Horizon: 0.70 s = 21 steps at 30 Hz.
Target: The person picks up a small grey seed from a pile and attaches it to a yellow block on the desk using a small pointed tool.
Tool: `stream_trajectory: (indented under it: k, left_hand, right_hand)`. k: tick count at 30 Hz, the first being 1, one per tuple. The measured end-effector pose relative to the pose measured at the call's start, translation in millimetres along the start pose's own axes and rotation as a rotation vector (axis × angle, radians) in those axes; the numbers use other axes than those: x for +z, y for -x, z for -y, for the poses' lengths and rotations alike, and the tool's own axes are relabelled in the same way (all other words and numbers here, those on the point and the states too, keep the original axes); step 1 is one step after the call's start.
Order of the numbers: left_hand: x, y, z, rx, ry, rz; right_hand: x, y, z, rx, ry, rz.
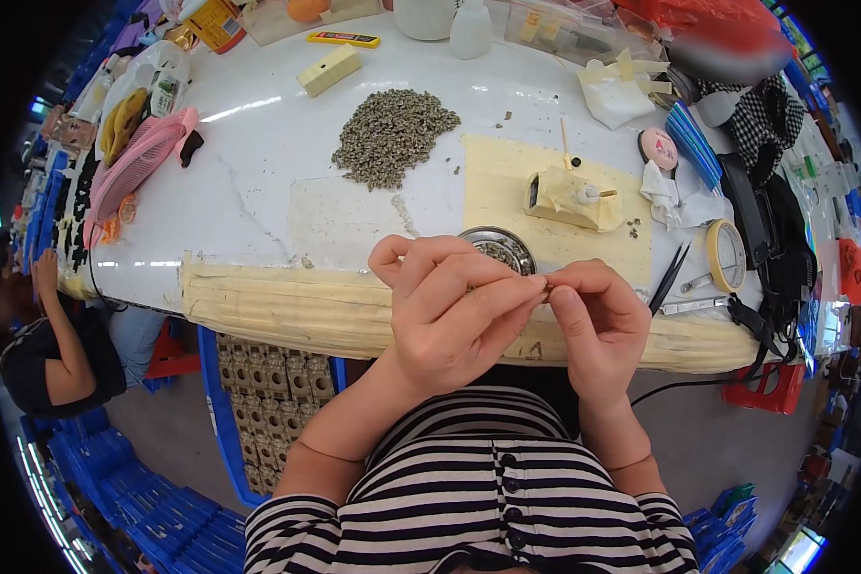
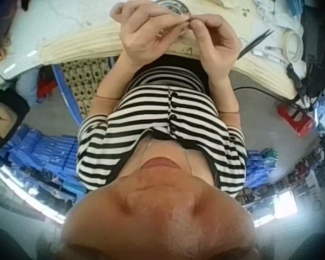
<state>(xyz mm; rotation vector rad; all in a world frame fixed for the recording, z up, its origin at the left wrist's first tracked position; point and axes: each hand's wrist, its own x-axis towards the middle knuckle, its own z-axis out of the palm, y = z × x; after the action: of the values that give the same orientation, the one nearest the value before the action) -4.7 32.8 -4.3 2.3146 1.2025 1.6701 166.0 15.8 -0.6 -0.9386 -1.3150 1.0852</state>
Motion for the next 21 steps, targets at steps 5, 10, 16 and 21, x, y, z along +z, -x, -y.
stream_trajectory:
  k: [5,10,16,21]
  left_hand:
    - [-1.1,-0.9,-0.6,-0.047,0.007,-0.012]
    - [-0.6,1.4,2.1,-0.034,0.021,-0.025]
    - [-2.9,1.0,1.6,0.010,0.033,0.000]
    - [-1.5,0.5,1.1,0.016,0.028,-0.006]
  right_hand:
    - [5.7,-6.9,12.1,-0.452,0.492,0.036]
    - [2.9,-3.9,6.2,-0.228,0.308,0.040]
    - [3.7,-1.7,7.1,0.154,-0.154,0.086]
    - [1.1,1.6,2.7,0.100,-0.165,0.028]
